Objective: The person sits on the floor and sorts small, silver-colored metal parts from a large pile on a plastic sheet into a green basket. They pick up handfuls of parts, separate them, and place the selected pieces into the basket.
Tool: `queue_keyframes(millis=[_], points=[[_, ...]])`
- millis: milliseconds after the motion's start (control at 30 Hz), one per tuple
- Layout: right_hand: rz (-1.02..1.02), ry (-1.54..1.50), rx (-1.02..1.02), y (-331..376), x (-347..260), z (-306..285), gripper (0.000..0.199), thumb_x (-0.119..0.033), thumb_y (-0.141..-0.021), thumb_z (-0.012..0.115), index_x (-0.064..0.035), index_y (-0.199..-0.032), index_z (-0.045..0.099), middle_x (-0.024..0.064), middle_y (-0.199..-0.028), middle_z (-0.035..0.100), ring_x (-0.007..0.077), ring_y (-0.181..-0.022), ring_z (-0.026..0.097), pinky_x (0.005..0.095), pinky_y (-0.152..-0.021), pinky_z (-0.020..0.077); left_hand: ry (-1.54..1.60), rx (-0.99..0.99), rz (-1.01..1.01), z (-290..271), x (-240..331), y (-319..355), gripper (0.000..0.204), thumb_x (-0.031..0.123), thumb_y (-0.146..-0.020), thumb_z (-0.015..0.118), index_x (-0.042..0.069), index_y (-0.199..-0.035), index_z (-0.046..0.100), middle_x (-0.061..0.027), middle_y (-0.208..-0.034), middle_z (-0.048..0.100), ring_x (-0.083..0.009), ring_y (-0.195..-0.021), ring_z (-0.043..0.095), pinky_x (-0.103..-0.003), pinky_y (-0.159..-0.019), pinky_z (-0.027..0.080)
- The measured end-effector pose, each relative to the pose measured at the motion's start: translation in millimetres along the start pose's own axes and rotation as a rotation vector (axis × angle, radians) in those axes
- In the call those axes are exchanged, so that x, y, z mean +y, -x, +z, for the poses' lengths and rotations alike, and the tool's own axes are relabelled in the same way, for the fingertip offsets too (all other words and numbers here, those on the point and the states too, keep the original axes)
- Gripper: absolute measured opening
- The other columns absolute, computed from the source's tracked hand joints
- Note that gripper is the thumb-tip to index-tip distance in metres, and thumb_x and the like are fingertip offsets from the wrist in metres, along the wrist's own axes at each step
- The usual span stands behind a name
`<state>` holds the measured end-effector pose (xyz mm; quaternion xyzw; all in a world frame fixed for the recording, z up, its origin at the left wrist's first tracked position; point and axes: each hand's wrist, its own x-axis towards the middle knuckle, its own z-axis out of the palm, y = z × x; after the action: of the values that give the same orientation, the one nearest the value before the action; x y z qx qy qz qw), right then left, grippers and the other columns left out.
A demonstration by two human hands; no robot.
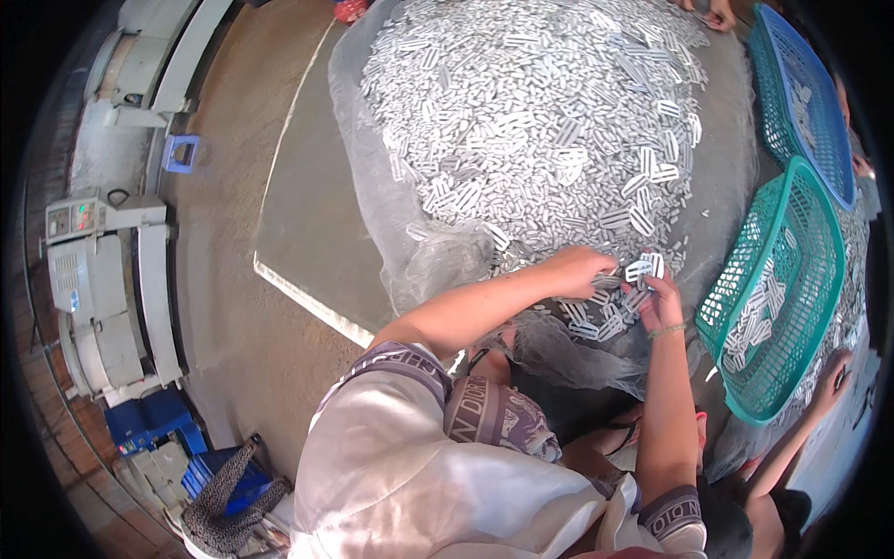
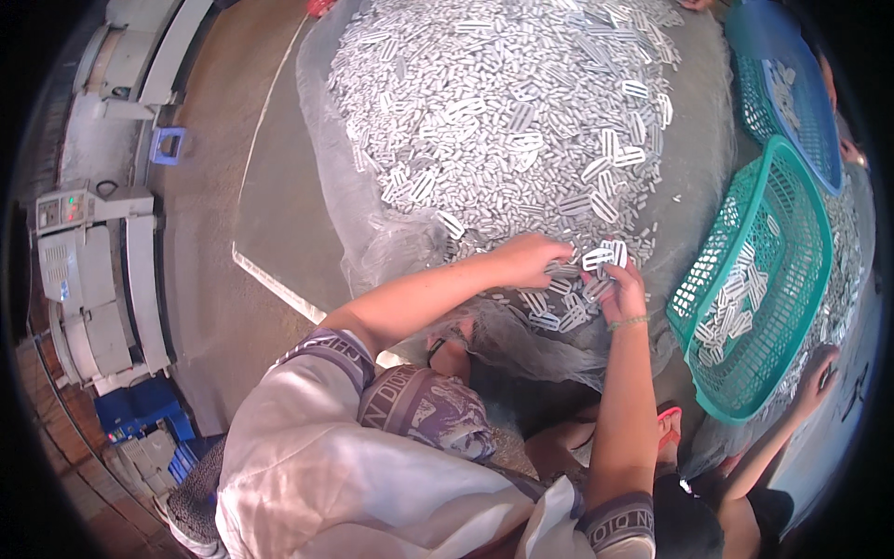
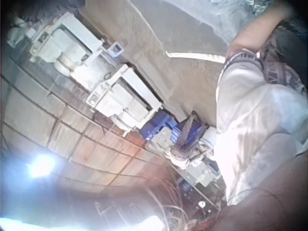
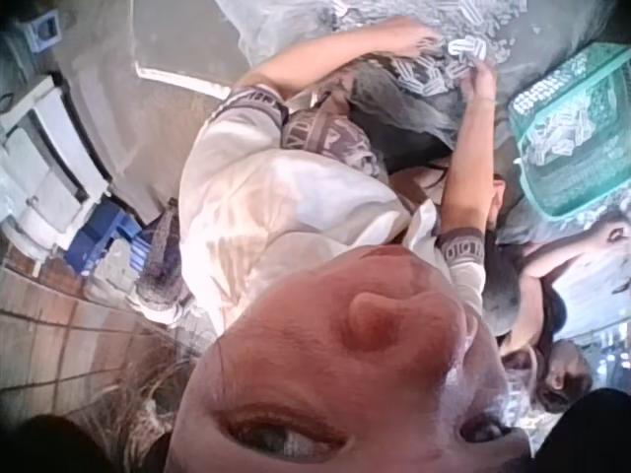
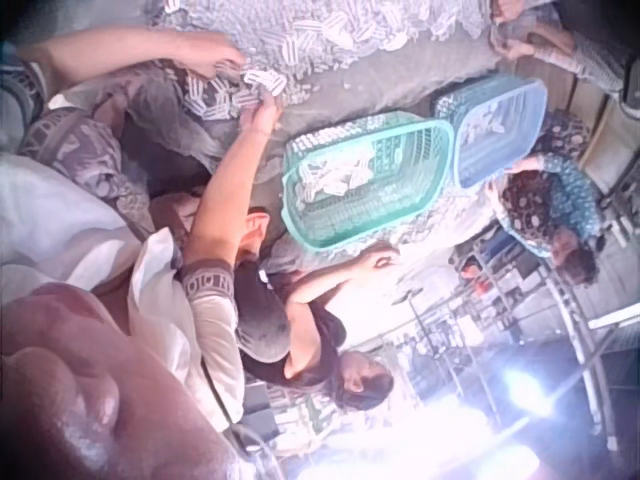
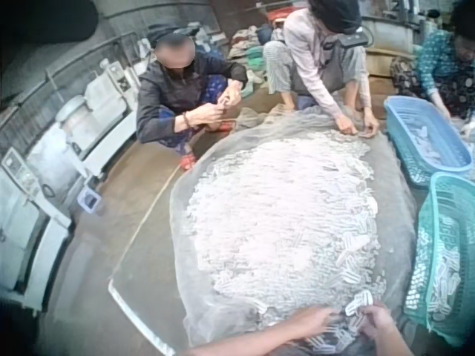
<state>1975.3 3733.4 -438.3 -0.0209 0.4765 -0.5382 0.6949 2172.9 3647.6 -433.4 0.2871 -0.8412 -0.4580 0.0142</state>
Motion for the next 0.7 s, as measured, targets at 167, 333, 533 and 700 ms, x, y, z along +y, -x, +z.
queue_keyframes(millis=[167, 333, 533, 700], points=[[0.107, -0.145, -0.106, -9, 15, 5, 0.042, -0.003, -0.079, 0.046, -0.0060, -0.121, 0.044, 0.0104, -0.108, 0.056, 0.0239, -0.098, 0.056, 0.0416, -0.085, 0.0482, 0.131, 0.107, 0.093, -16, 25, -5, 0.026, 0.010, -0.061, 0.062, 0.007, -0.085, 0.053, -0.0125, -0.076, 0.059, -0.0337, -0.080, 0.057, -0.043, -0.065, 0.044], [0.176, -0.469, -0.180, -7, 32, 27, 0.035, -0.021, -0.086, 0.040, -0.0092, -0.116, 0.050, 0.0061, -0.117, 0.054, 0.0227, -0.111, 0.050, 0.0397, -0.096, 0.0372, 0.109, 0.407, 0.092, -17, 40, -17, 0.019, 0.020, -0.069, 0.062, 0.008, -0.083, 0.055, -0.0093, -0.080, 0.056, -0.0291, -0.075, 0.057, -0.041, -0.062, 0.045], [-0.097, -0.566, -0.412, -26, 39, 15, 0.042, -0.032, -0.091, 0.038, -0.0097, -0.127, 0.042, 0.0083, -0.133, 0.041, 0.0237, -0.122, 0.037, 0.0395, -0.104, 0.0273, -0.119, 0.640, 0.370, -20, 69, -15, 0.031, 0.028, -0.071, 0.064, 0.008, -0.093, 0.057, -0.0125, -0.097, 0.054, -0.0298, -0.093, 0.054, -0.039, -0.074, 0.045], [-0.111, -0.594, -0.433, -19, 3, 12, 0.040, -0.025, -0.088, 0.036, -0.0098, -0.123, 0.046, 0.0134, -0.127, 0.046, 0.0285, -0.117, 0.043, 0.0471, -0.093, 0.0416, -0.003, 0.806, 0.352, -39, 41, 14, 0.030, 0.026, -0.073, 0.064, 0.005, -0.094, 0.056, -0.0133, -0.100, 0.053, -0.0298, -0.100, 0.049, -0.040, -0.087, 0.038]])
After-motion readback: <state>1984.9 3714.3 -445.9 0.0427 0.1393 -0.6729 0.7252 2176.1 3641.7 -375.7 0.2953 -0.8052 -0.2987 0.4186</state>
